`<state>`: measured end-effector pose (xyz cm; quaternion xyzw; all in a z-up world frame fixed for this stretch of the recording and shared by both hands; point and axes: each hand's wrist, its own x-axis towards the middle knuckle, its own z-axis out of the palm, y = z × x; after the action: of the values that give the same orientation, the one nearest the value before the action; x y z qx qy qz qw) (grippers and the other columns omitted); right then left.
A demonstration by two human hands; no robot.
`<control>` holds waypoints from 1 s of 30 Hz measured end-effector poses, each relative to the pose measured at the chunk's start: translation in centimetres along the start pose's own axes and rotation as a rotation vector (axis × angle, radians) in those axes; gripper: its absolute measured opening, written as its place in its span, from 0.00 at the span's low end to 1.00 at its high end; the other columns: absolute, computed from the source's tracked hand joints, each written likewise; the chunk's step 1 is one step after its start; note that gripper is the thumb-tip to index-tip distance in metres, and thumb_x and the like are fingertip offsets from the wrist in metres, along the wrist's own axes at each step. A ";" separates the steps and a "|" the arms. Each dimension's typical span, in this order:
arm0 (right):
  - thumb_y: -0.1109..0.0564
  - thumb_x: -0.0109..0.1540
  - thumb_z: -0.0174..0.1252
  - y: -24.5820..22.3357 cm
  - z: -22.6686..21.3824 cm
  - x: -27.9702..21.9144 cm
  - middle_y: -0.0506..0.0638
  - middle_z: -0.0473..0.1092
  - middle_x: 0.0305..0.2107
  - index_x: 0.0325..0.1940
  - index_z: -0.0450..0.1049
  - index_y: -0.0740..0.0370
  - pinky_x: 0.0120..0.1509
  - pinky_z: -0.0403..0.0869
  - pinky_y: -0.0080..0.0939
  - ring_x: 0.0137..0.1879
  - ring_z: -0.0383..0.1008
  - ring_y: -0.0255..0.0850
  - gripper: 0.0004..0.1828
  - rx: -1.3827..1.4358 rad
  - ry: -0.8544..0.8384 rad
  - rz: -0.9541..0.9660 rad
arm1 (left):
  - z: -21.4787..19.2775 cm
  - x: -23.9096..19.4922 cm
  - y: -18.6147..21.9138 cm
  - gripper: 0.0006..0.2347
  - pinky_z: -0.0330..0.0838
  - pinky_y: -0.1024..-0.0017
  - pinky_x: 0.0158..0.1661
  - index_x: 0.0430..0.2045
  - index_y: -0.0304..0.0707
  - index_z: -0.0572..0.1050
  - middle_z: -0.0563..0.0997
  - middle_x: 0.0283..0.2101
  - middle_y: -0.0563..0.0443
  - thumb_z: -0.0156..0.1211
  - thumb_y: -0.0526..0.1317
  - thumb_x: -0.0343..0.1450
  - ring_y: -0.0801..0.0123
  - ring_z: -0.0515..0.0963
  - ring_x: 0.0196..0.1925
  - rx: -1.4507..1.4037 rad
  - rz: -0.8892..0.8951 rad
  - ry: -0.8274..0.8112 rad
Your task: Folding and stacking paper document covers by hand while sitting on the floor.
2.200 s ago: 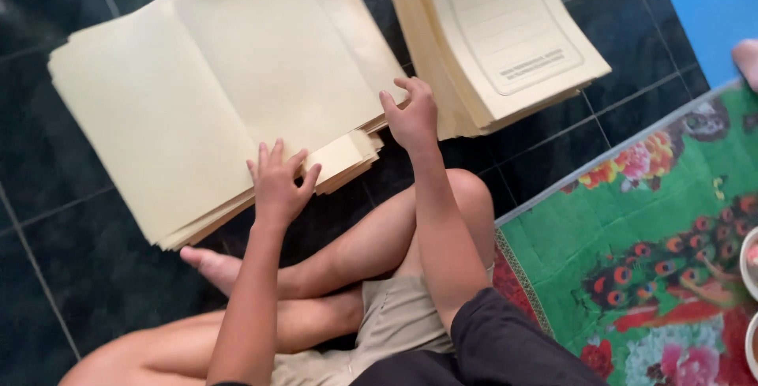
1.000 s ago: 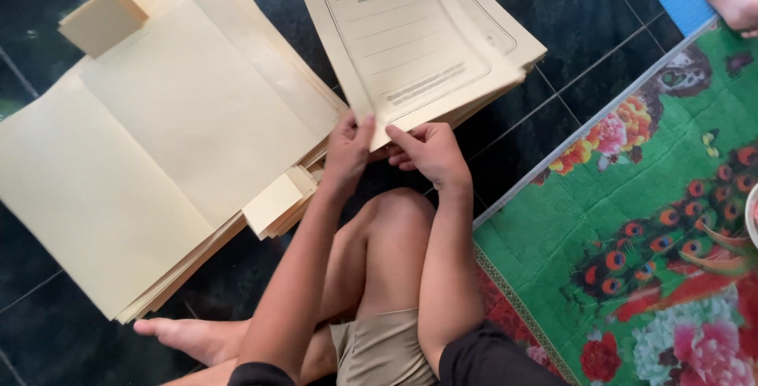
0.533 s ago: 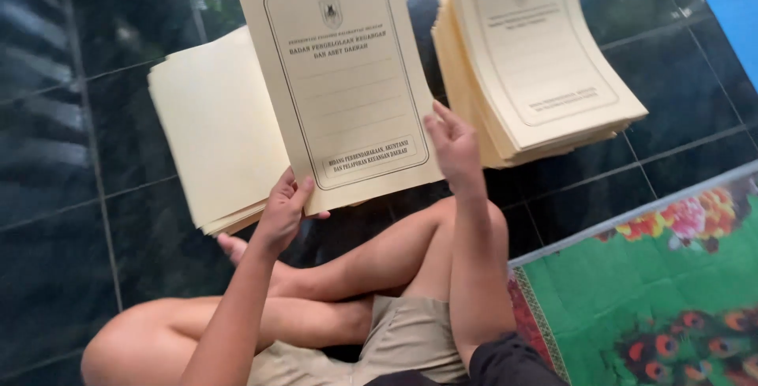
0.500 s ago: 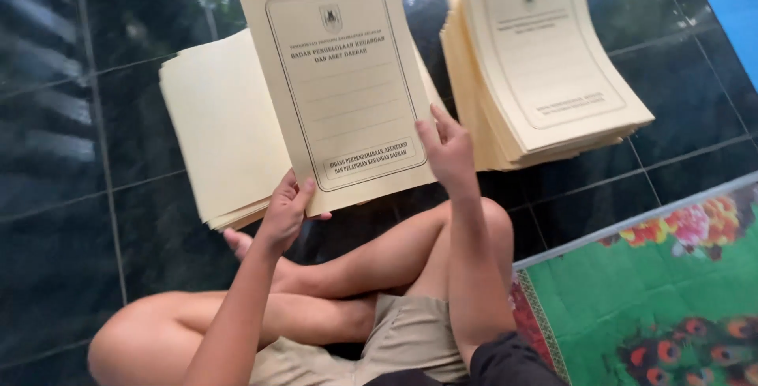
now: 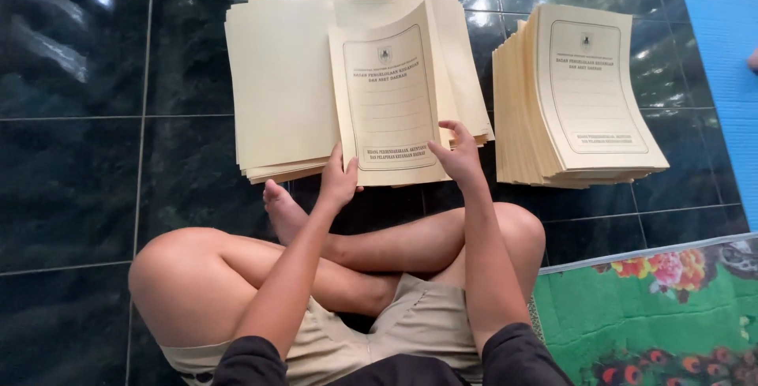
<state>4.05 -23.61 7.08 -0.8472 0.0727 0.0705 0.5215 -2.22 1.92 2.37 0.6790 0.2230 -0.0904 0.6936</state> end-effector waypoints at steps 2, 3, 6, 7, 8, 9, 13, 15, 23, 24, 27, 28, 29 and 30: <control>0.51 0.61 0.67 -2.0 0.2 -0.9 0.59 0.71 0.58 0.66 0.69 0.50 0.75 0.63 0.52 0.69 0.67 0.49 0.29 0.174 -0.085 0.020 | -0.4 -0.7 0.3 0.30 0.77 0.59 0.48 0.72 0.32 0.50 0.66 0.66 0.25 0.54 0.41 0.76 0.45 0.75 0.56 0.145 0.087 0.001; 0.48 0.65 0.64 -3.0 0.3 -1.4 0.61 0.73 0.54 0.68 0.65 0.51 0.73 0.65 0.55 0.64 0.72 0.49 0.28 0.354 -0.173 0.042 | -0.7 -1.0 0.3 0.35 0.66 0.50 0.67 0.73 0.27 0.47 0.60 0.71 0.24 0.57 0.43 0.74 0.39 0.63 0.72 0.296 0.174 0.005; 0.33 0.67 0.50 -4.6 1.1 -1.8 0.45 0.71 0.57 0.64 0.67 0.45 0.64 0.67 0.42 0.58 0.74 0.40 0.27 0.607 -0.336 0.076 | -0.6 -1.5 1.5 0.58 0.61 0.51 0.71 0.73 0.27 0.41 0.58 0.72 0.27 0.69 0.69 0.59 0.44 0.62 0.73 0.462 0.121 -0.149; 0.33 0.67 0.50 -3.6 1.4 -1.3 0.45 0.71 0.57 0.64 0.67 0.45 0.64 0.67 0.42 0.58 0.74 0.40 0.27 0.601 -0.345 0.079 | -0.8 -2.1 1.9 0.58 0.61 0.51 0.71 0.73 0.27 0.41 0.58 0.72 0.27 0.69 0.69 0.59 0.44 0.62 0.73 0.456 0.116 -0.142; 0.31 0.67 0.48 -2.8 1.7 -0.8 0.44 0.73 0.56 0.64 0.69 0.45 0.63 0.69 0.43 0.58 0.75 0.39 0.28 0.700 -0.398 0.087 | -1.0 -2.6 2.4 0.63 0.64 0.48 0.69 0.74 0.27 0.38 0.58 0.71 0.24 0.73 0.68 0.54 0.39 0.65 0.71 0.561 0.162 -0.169; 0.30 0.67 0.46 -1.9 2.0 -0.2 0.43 0.75 0.54 0.64 0.71 0.45 0.62 0.71 0.43 0.57 0.76 0.39 0.29 0.799 -0.451 0.097 | -1.1 -3.2 3.0 0.67 0.67 0.45 0.66 0.74 0.28 0.35 0.58 0.69 0.22 0.78 0.67 0.50 0.35 0.68 0.68 0.666 0.207 -0.195; 0.29 0.66 0.43 -2.0 3.4 -0.9 0.49 0.69 0.63 0.74 0.63 0.51 0.63 0.70 0.50 0.63 0.72 0.47 0.38 0.787 -0.617 0.077 | -0.3 -3.6 1.7 0.61 0.74 0.45 0.57 0.75 0.30 0.40 0.64 0.60 0.24 0.72 0.67 0.55 0.31 0.72 0.62 0.783 0.274 -0.103; 0.38 0.69 0.43 -2.3 4.2 -1.7 0.54 0.63 0.68 0.78 0.57 0.58 0.70 0.66 0.61 0.69 0.67 0.51 0.37 0.694 -0.649 -0.013 | -0.1 -4.5 2.5 0.43 0.78 0.47 0.50 0.75 0.36 0.45 0.68 0.56 0.28 0.52 0.65 0.71 0.36 0.76 0.58 0.907 0.267 -0.070; 0.48 0.64 0.63 -2.2 5.1 -2.7 0.60 0.70 0.60 0.67 0.72 0.59 0.70 0.67 0.60 0.67 0.68 0.59 0.29 0.149 -0.514 -0.204 | -0.1 -3.8 0.9 0.35 0.78 0.48 0.39 0.69 0.29 0.59 0.82 0.40 0.26 0.21 0.60 0.77 0.36 0.84 0.44 0.891 0.105 -0.023; 0.48 0.64 0.63 -1.9 5.3 -2.9 0.60 0.70 0.58 0.67 0.72 0.59 0.69 0.67 0.59 0.66 0.68 0.59 0.28 0.124 -0.504 -0.206 | -0.1 -4.0 0.6 0.34 0.79 0.49 0.39 0.68 0.29 0.60 0.82 0.41 0.26 0.20 0.60 0.77 0.37 0.84 0.45 0.821 0.086 -0.037; 0.47 0.63 0.65 -1.5 5.4 -3.0 0.59 0.72 0.54 0.65 0.73 0.59 0.67 0.68 0.58 0.62 0.70 0.57 0.28 0.046 -0.468 -0.228 | -0.1 -4.3 0.7 0.34 0.79 0.51 0.39 0.68 0.31 0.61 0.82 0.44 0.28 0.18 0.59 0.77 0.39 0.84 0.46 0.608 0.042 -0.070; 0.47 0.63 0.65 -1.4 5.3 -3.0 0.59 0.72 0.54 0.65 0.73 0.59 0.67 0.68 0.58 0.62 0.70 0.57 0.28 0.049 -0.467 -0.224 | 0.0 -4.4 0.7 0.34 0.79 0.51 0.39 0.68 0.31 0.61 0.82 0.44 0.28 0.18 0.59 0.77 0.39 0.84 0.46 0.611 0.039 -0.072; 0.46 0.63 0.65 -1.3 5.3 -3.1 0.59 0.72 0.51 0.65 0.74 0.59 0.66 0.69 0.57 0.61 0.71 0.57 0.28 0.004 -0.450 -0.237 | 0.1 -4.5 0.8 0.34 0.80 0.53 0.39 0.67 0.32 0.62 0.82 0.45 0.29 0.16 0.59 0.77 0.40 0.85 0.46 0.499 0.019 -0.086; 0.46 0.62 0.66 -1.4 5.2 -2.9 0.58 0.73 0.49 0.64 0.74 0.58 0.66 0.70 0.57 0.59 0.73 0.56 0.28 -0.042 -0.432 -0.254 | 0.2 -4.5 1.0 0.34 0.80 0.54 0.38 0.67 0.33 0.63 0.82 0.47 0.30 0.15 0.58 0.77 0.41 0.85 0.47 0.386 0.002 -0.098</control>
<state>1.22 -18.19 6.54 -0.8256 -0.1489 0.1853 0.5117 -5.74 1.03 5.18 0.7944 0.1670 -0.1636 0.5606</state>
